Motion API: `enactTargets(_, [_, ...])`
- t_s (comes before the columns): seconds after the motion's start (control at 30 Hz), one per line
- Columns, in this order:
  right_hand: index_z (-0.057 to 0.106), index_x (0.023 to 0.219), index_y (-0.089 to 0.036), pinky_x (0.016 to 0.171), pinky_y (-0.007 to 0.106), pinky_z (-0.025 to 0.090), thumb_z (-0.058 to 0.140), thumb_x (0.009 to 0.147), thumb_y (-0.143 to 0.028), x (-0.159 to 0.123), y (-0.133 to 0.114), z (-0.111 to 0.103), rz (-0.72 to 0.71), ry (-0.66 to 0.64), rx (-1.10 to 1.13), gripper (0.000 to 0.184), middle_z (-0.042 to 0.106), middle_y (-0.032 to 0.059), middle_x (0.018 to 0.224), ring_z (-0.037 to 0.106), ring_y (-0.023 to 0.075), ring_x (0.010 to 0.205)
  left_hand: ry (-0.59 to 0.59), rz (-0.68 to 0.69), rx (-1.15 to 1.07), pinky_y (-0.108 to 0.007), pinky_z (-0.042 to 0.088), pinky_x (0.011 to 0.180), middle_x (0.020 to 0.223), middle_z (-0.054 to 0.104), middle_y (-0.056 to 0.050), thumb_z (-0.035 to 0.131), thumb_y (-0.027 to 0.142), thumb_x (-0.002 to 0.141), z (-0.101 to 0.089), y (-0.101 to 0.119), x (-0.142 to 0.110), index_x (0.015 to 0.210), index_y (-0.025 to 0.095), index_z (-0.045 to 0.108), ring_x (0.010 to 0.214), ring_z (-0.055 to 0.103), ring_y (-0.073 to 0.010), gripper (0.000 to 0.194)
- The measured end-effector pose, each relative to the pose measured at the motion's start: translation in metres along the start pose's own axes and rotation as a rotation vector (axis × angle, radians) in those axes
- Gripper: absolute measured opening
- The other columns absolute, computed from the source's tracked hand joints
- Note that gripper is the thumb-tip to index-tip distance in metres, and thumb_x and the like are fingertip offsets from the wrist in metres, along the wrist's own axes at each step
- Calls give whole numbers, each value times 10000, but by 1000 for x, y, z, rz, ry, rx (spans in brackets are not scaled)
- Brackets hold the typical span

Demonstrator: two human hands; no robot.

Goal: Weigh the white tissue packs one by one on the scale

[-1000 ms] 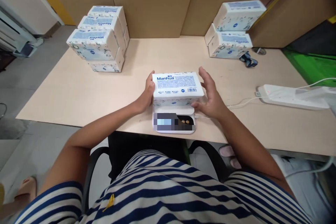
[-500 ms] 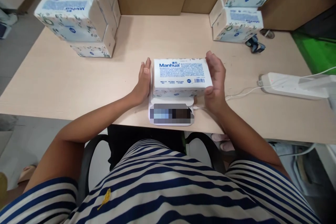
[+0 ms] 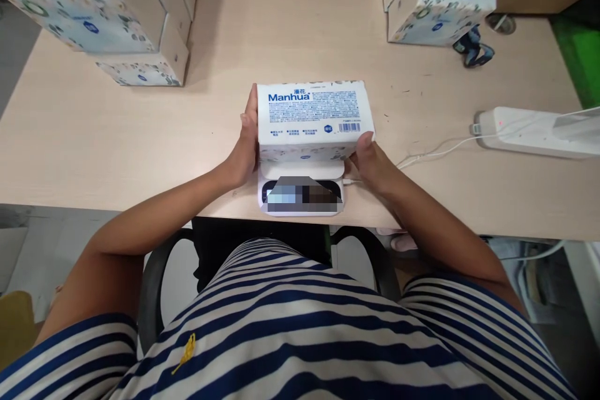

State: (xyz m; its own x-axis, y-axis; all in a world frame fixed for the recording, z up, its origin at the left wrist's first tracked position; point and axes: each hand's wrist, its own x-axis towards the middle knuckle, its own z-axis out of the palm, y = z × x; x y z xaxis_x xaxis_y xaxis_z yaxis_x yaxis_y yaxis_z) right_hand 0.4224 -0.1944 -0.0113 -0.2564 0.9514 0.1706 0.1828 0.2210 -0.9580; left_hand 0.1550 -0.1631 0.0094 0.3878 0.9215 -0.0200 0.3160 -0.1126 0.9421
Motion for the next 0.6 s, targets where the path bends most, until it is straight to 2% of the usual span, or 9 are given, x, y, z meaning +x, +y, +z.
enactTargets(0.17, [659, 1532, -316, 1032, 541, 725, 347, 881, -1070, 1, 3, -4, 89, -70, 112, 1044, 756, 122, 1496, 711, 369, 1443, -30, -6, -54, -636, 310, 1376, 1839, 386, -38, -64, 1004, 904, -1, 4, 0, 1786, 401, -221, 1781, 208, -377, 1080])
enactTargets(0.33, [658, 1548, -281, 989, 542, 745, 394, 929, -1021, -3, 2, -4, 138, -106, 125, 1001, 754, 154, 1504, 704, 383, 1447, -78, 100, -165, -645, 279, 1400, 1818, 433, -56, -48, 1030, 875, 0, -1, 4, 1812, 390, -129, 1788, 178, -394, 1138])
enactTargets(0.47, [696, 1495, -294, 895, 481, 768, 363, 951, -1006, -4, 2, -3, 102, -69, 43, 956, 794, 134, 1428, 754, 372, 1370, -84, 105, -230, -633, 254, 1421, 1797, 471, -53, -23, 1009, 908, 0, -11, 8, 1820, 385, -106, 1791, 181, -383, 1108])
enactTargets(0.6, [708, 1460, -266, 1001, 505, 745, 372, 973, -975, -4, 6, -4, 55, -44, -6, 924, 793, 146, 1421, 755, 378, 1360, -96, 94, -257, -643, 265, 1419, 1823, 439, -48, 26, 1002, 933, 0, -17, 9, 1820, 387, -116, 1792, 177, -388, 1089])
